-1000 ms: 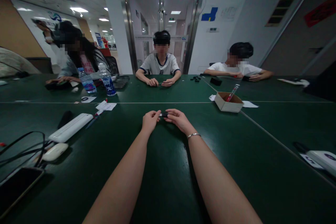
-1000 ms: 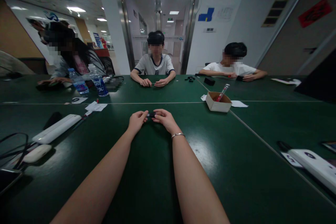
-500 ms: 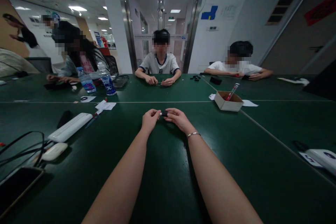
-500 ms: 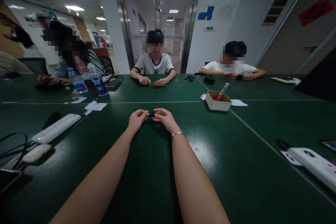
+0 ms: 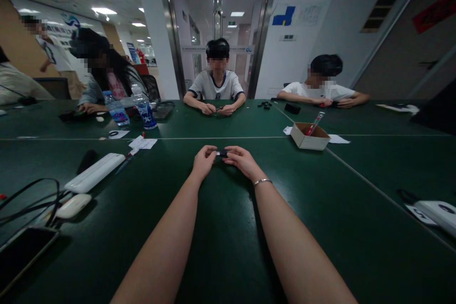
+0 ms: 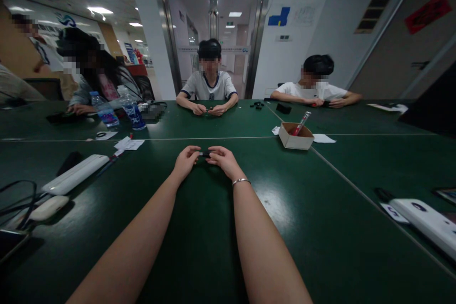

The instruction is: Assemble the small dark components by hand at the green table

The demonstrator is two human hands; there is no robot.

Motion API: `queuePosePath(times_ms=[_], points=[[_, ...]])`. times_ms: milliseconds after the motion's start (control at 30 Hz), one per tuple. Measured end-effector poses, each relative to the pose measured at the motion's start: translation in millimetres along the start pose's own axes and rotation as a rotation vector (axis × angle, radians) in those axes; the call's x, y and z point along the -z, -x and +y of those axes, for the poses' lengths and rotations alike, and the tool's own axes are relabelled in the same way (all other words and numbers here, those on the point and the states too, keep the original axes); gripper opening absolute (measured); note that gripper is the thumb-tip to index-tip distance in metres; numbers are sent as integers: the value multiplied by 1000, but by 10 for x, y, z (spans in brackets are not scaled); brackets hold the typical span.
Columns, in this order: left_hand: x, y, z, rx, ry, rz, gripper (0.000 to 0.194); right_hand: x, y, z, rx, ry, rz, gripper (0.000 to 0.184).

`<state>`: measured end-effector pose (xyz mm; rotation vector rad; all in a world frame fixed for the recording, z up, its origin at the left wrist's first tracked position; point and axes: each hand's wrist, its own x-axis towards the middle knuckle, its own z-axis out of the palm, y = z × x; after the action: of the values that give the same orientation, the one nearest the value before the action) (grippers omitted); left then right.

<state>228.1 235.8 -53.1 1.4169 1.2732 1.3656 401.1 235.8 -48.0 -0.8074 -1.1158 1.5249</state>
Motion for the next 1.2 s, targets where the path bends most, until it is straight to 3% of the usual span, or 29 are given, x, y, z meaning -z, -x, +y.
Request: queuePosePath(times_ms=[200, 333, 467, 600, 733, 867, 1033, 1200], points=[[2, 0, 9, 68, 40, -21, 26, 7, -2, -1, 1, 10, -7, 21], [4, 0, 10, -4, 29, -30, 29, 5, 0, -5, -7, 7, -8, 21], [-8, 3, 3, 90, 34, -54, 25, 7, 1, -6, -6, -1, -13, 21], [-6, -2, -37, -39, -1, -53, 31, 10, -2, 0, -3, -13, -28, 22], [-3, -8, -60, 48, 19, -72, 27, 11, -2, 2, -1, -12, -25, 22], [-7, 7, -16, 7, -5, -57, 26, 10, -1, 0, -6, 2, -23, 21], [-7, 18, 29, 107, -7, -70, 24, 5, -3, 4, -1, -5, -20, 22], [5, 22, 13, 12, -53, -48, 23, 6, 3, -3, -4, -8, -28, 21]])
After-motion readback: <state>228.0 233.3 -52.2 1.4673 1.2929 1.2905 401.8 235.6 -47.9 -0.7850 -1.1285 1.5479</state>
